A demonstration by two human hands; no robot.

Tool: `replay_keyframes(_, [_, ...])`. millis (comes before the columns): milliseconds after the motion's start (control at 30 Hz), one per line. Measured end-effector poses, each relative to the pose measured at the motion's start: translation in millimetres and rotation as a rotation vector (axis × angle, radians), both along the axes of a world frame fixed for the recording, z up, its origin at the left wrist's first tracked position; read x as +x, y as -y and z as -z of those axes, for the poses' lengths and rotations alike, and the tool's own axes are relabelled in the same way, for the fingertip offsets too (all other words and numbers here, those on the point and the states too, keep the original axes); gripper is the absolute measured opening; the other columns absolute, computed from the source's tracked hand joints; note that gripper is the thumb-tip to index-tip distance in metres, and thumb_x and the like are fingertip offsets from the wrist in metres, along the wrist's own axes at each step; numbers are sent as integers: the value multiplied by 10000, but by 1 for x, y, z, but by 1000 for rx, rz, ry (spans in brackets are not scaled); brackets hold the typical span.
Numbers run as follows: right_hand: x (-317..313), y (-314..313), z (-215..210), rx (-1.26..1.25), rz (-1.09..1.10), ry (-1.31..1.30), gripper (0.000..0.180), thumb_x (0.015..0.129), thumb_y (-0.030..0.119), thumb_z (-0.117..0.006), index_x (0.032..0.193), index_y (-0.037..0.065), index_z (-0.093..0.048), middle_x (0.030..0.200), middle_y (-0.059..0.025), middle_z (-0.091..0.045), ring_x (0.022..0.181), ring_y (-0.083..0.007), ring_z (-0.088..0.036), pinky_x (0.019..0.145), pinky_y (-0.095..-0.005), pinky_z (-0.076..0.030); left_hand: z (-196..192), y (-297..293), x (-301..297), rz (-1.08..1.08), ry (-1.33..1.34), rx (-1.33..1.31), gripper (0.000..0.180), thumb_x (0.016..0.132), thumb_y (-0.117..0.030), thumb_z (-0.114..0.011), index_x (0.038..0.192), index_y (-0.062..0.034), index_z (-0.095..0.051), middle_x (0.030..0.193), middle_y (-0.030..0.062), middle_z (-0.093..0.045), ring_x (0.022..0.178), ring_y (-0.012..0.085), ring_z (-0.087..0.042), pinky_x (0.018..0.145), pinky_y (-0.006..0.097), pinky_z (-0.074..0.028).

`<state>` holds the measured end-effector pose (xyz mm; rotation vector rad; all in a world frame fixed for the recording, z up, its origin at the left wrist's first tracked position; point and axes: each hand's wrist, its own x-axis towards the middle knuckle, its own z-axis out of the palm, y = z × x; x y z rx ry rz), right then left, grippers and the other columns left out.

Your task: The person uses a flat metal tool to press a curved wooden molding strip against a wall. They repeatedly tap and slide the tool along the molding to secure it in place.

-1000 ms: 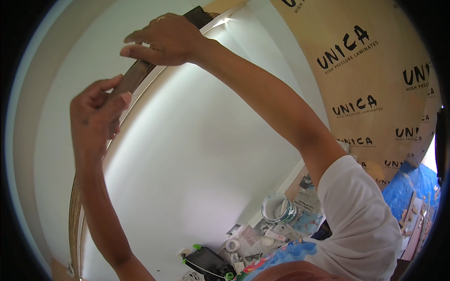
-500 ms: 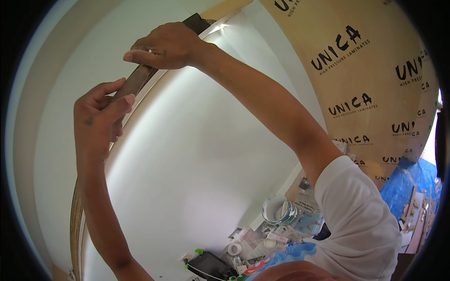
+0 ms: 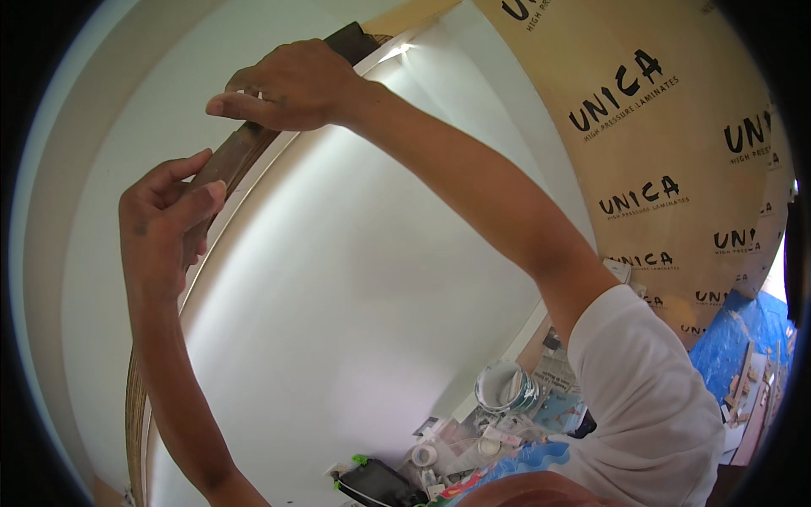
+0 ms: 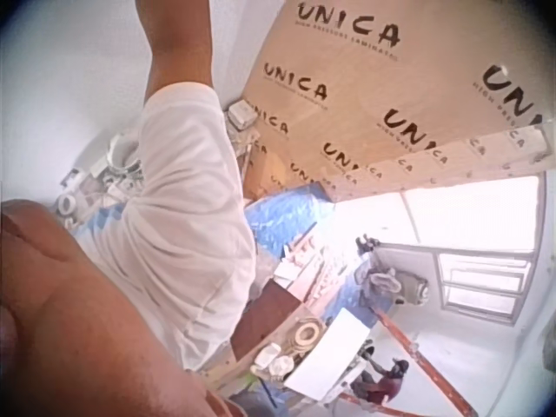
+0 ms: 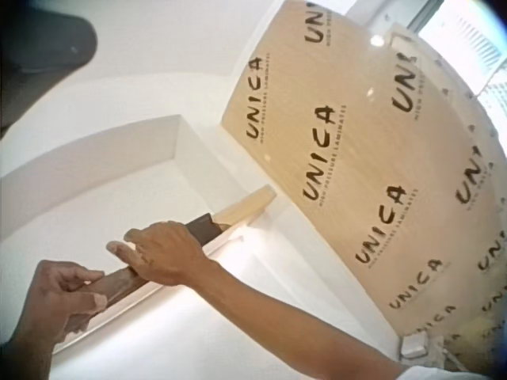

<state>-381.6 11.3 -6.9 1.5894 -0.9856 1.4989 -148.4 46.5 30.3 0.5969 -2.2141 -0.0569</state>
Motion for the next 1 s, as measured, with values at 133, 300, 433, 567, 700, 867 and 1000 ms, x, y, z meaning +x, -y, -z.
replay_keyframes(133, [-7,-3,13,38,5,-109,687,978,705,-429,1096,121,-771,770,-78,-727,764,-288,-698,675,-426,-521,33,6,-1,39,-59,44,493,823,-171,-802,1247,43,-671,767,57,-684,464,65,-490,397,230,-346])
replay_keyframes(300, [-19,7,27,-99,54,-286,668,986,674,-449,1287,127,-687,1132,-99,-739,1047,-300,-682,966,-443,-482,84,15,-10,62,-116,-16,463,849,-156,-781,1250,48,-673,694,33,-646,467,62,-501,411,227,-361])
replay_keyframes(433, [-20,6,33,-97,70,-314,668,988,662,-461,1326,121,-661,1184,-114,-724,1098,-308,-669,1036,-447,-456,101,18,-17,67,-178,-26,443,859,-162,-771,1240,45,-681,699,36,-649,483,64,-516,424,226,-379])
replay_keyframes(567, [-25,8,38,-148,124,-345,679,984,662,-467,1356,120,-637,1210,-124,-708,1144,-305,-652,1065,-449,-446,114,13,-23,43,-217,35,433,861,-146,-777,1234,52,-680,740,40,-664,522,66,-532,451,226,-402])
replay_keyframes(700, [-30,9,43,-213,158,-408,713,976,662,-476,1428,119,-573,1315,-117,-653,1233,-294,-605,1136,-489,-382,132,19,-30,86,-273,105,425,864,-120,-782,1223,78,-669,807,46,-673,564,67,-531,494,227,-423])
replay_keyframes(867, [-35,15,48,-256,186,-481,750,974,649,-485,1505,119,-482,1432,-105,-571,1310,-276,-553,1207,-545,-287,155,36,-38,166,-337,115,417,881,-99,-774,1245,67,-655,811,39,-665,575,65,-546,501,223,-428])
replay_keyframes(1000, [-40,11,48,-227,202,-513,763,963,638,-499,1529,129,-444,1484,-112,-523,1365,-292,-501,1216,-575,-259,169,40,-46,178,-380,52,419,889,-106,-771,1257,58,-653,808,39,-667,558,65,-547,482,225,-434])
